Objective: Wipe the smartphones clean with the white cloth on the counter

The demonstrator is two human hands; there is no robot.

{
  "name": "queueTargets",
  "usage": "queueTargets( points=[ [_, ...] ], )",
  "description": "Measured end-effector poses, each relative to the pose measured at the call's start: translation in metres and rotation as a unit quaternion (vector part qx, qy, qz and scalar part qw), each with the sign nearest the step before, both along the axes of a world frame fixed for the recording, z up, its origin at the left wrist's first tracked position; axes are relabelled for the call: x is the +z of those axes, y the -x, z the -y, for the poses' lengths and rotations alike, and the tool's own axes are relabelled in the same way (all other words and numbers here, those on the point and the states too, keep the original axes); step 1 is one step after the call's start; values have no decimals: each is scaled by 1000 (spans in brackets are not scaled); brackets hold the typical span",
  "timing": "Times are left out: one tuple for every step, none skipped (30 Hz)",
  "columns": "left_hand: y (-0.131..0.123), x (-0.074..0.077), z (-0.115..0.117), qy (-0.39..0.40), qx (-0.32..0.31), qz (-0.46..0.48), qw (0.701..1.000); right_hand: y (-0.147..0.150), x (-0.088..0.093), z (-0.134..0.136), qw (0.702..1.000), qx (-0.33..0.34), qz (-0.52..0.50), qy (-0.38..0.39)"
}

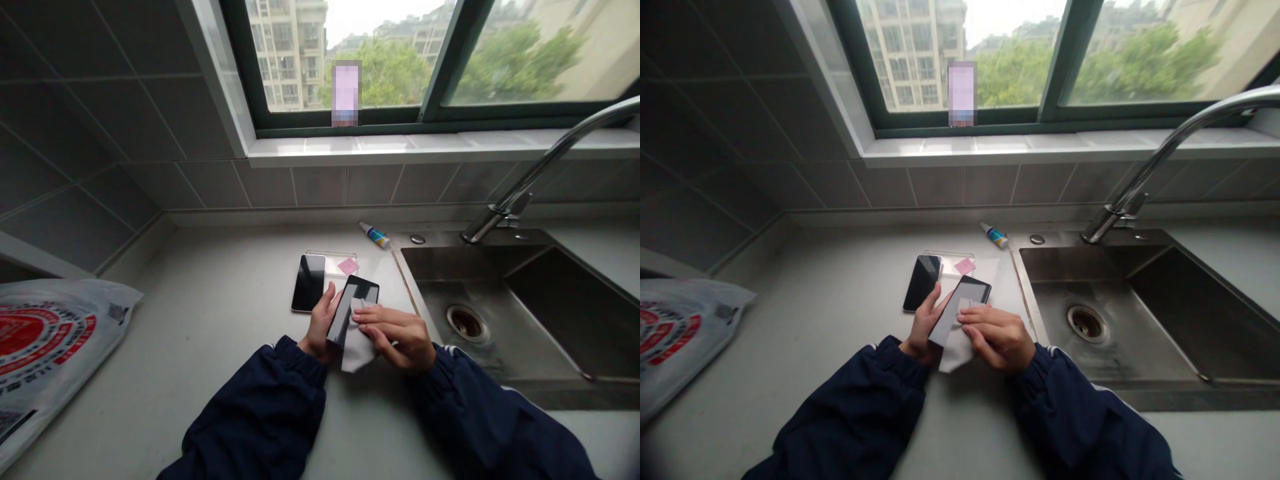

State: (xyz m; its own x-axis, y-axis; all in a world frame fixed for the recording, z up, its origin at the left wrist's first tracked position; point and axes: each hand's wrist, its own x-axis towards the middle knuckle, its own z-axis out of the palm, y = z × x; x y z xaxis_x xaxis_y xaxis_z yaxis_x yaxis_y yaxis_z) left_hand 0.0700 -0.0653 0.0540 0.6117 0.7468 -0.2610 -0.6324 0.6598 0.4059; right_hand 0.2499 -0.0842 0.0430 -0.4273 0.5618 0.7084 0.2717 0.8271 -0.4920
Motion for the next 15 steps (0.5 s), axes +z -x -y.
queueTargets(
  points=[
    [0,0,0,3,4,-9,1000,-2,-2,-3,1000,-22,6,10],
    [0,-1,-1,6,4,-15,1000,-4,-4,-5,998,-44,21,26],
    [1,-2,-1,8,-2,-16,1000,-5,-7,-8,995,-71,43,50],
    [1,-4,-1,7,-12,-11,1000,-7,-9,-10,989,-103,71,76],
    [2,-5,-1,3,-25,-3,1000,-8,-11,-12,984,-120,96,92],
    [3,-7,-1,-5,-36,3,999,-9,-13,-14,979,-130,115,109],
    [4,-9,0,-13,-44,6,999,-9,-15,-16,974,-139,128,123],
    [5,-10,0,-19,-48,6,999,-10,-17,-17,970,-149,134,136],
    [5,-10,1,-21,-49,5,999,-11,-18,-17,968,-155,135,144],
    [6,-10,1,-20,-48,3,999,-11,-18,-17,967,-158,133,147],
    [6,-9,2,-16,-45,1,999,-12,-17,-17,968,-157,128,146],
    [6,-8,2,-11,-41,-1,999,-12,-16,-16,971,-150,121,139],
    [6,-6,2,-6,-37,-2,999,-12,-14,-15,976,-134,113,126],
    [6,-4,2,-3,-29,-3,1000,-12,-12,-14,983,-109,103,109],
    [6,-2,1,-3,-19,-3,1000,-12,-9,-12,989,-78,91,91]
  ],
)
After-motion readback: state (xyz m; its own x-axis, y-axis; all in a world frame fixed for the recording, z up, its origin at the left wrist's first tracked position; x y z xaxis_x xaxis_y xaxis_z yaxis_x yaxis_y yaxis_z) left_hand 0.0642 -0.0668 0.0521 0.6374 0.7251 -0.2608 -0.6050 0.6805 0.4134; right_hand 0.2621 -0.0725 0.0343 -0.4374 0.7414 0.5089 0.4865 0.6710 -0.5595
